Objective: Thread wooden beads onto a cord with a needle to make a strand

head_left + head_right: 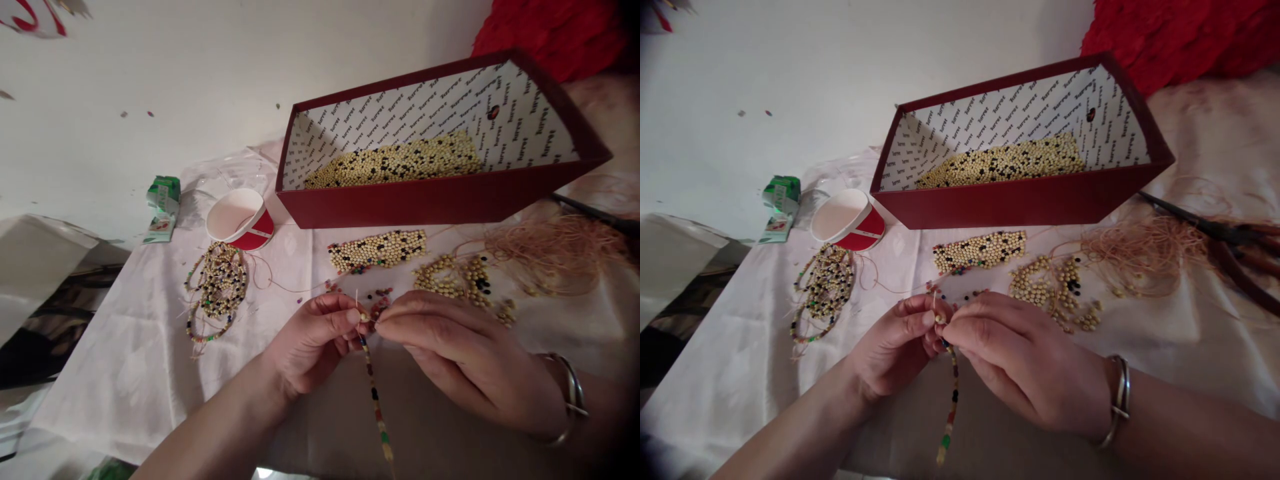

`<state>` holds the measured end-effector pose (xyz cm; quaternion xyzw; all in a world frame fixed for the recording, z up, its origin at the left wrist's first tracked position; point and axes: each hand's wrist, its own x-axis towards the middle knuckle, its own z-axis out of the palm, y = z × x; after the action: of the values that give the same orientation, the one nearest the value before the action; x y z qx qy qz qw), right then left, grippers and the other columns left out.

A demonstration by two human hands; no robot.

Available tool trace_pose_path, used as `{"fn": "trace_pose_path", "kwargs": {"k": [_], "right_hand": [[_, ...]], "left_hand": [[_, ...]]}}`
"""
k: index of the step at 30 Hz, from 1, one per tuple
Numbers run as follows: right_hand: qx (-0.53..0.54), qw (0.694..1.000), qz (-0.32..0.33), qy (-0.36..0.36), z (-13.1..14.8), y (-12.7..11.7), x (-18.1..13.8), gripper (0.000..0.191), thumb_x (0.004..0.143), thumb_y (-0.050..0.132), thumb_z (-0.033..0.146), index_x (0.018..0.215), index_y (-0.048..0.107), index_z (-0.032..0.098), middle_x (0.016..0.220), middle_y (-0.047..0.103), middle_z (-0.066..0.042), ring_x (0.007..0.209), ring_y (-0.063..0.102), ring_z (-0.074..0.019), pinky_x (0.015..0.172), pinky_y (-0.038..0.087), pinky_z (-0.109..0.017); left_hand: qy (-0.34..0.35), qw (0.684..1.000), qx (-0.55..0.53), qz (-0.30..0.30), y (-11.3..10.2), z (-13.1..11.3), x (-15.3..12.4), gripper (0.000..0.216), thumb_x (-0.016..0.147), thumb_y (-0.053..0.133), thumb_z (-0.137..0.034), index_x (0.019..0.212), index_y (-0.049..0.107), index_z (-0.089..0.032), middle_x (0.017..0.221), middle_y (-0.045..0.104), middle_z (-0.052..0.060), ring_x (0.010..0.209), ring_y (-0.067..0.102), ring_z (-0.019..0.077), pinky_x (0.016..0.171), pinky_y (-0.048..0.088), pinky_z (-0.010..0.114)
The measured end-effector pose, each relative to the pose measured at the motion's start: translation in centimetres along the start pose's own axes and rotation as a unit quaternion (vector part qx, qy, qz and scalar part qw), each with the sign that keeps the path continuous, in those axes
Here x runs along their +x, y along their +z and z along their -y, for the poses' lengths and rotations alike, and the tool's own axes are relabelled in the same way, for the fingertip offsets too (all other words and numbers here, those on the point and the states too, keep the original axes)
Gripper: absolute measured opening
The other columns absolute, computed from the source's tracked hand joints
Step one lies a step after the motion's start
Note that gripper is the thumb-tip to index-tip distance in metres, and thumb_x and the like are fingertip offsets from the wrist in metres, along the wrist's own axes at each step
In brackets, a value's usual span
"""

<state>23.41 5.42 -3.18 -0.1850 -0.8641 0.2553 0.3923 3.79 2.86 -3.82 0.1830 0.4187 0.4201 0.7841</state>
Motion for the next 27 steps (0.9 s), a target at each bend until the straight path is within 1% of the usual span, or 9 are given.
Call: {"fn": "trace_pose_path", "kwargs": {"k": [6, 9, 11, 15, 17, 21, 24, 27], "right_hand": [[-0.014, 0.999, 0.015, 0.027, -0.2, 0.4, 0.0, 0.026, 0.091, 0.044, 0.007, 0.107, 0.06, 0.019, 0.099, 0.071, -0.009, 0.092, 0.067, -0.0162, 0.074, 0.057, -0.026], [0.001, 0.999, 0.008, 0.049, -0.2, 0.8, 0.0, 0.025, 0.092, 0.046, 0.009, 0.11, 0.06, 0.018, 0.099, 0.07, -0.008, 0.09, 0.066, -0.0153, 0.076, 0.056, -0.026], [0.009, 0.998, -0.002, 0.063, -0.3, 1.1, 0.0, 0.023, 0.091, 0.049, 0.011, 0.109, 0.06, 0.019, 0.096, 0.07, -0.006, 0.089, 0.066, -0.0153, 0.077, 0.056, -0.026], [0.002, 0.997, -0.016, 0.079, -0.3, 1.6, 0.3, 0.011, 0.09, 0.057, 0.014, 0.096, 0.061, 0.021, 0.091, 0.069, -0.004, 0.085, 0.066, -0.0157, 0.074, 0.054, -0.027], [-0.008, 0.997, -0.018, 0.081, -0.3, 1.6, 0.4, 0.008, 0.09, 0.057, 0.014, 0.089, 0.061, 0.022, 0.086, 0.068, -0.003, 0.08, 0.065, -0.0157, 0.071, 0.053, -0.028], [-0.041, 0.996, -0.012, 0.082, -0.2, 1.5, 0.5, 0.017, 0.09, 0.053, 0.012, 0.078, 0.058, 0.022, 0.077, 0.064, -0.002, 0.074, 0.061, -0.0168, 0.067, 0.051, -0.03], [-0.039, 0.995, -0.027, 0.083, -0.2, 1.4, 0.4, 0.016, 0.086, 0.052, 0.008, 0.08, 0.056, 0.022, 0.077, 0.064, -0.002, 0.074, 0.061, -0.0168, 0.068, 0.05, -0.031], [-0.028, 0.995, -0.033, 0.089, -0.3, 1.4, 0.2, 0.018, 0.081, 0.053, 0.005, 0.084, 0.055, 0.022, 0.081, 0.065, -0.002, 0.077, 0.062, -0.0159, 0.071, 0.051, -0.03]], "left_hand": [[0.006, 1.0, 0.019, -0.008, 0.1, 0.2, -0.1, 0.028, 0.061, 0.088, -0.031, 0.073, 0.07, -0.013, 0.057, 0.061, -0.002, 0.05, 0.05, 0.0049, 0.054, 0.036, 0.017], [0.008, 1.0, 0.011, -0.01, 0.1, 0.3, -0.2, 0.026, 0.061, 0.088, -0.029, 0.072, 0.07, -0.014, 0.058, 0.062, -0.002, 0.052, 0.052, 0.0057, 0.055, 0.037, 0.017], [0.005, 1.0, 0.009, -0.015, 0.2, 0.3, -0.2, 0.026, 0.06, 0.088, -0.028, 0.072, 0.069, -0.014, 0.061, 0.064, -0.001, 0.055, 0.053, 0.0062, 0.057, 0.037, 0.018], [0.003, 0.999, 0.027, -0.03, 0.4, 0.3, -0.4, 0.026, 0.06, 0.088, -0.027, 0.071, 0.069, -0.014, 0.063, 0.062, -0.001, 0.055, 0.05, 0.0065, 0.059, 0.037, 0.02], [0.003, 0.999, 0.035, -0.036, 0.4, 0.4, -0.4, 0.027, 0.059, 0.089, -0.027, 0.071, 0.068, -0.015, 0.062, 0.061, -0.002, 0.054, 0.049, 0.0067, 0.057, 0.036, 0.021], [0.011, 0.999, 0.036, -0.023, 0.5, 0.4, -0.3, 0.025, 0.06, 0.087, -0.027, 0.067, 0.067, -0.014, 0.06, 0.06, -0.002, 0.053, 0.048, 0.0066, 0.057, 0.035, 0.021], [0.014, 1.0, 0.023, -0.013, 0.4, 0.3, -0.2, 0.024, 0.063, 0.085, -0.026, 0.066, 0.066, -0.013, 0.062, 0.062, -0.001, 0.056, 0.051, 0.0067, 0.057, 0.036, 0.02], [0.009, 1.0, 0.017, -0.018, 0.4, 0.3, -0.2, 0.023, 0.064, 0.085, -0.027, 0.07, 0.067, -0.013, 0.063, 0.064, 0.0, 0.056, 0.052, 0.007, 0.057, 0.036, 0.019]]}}
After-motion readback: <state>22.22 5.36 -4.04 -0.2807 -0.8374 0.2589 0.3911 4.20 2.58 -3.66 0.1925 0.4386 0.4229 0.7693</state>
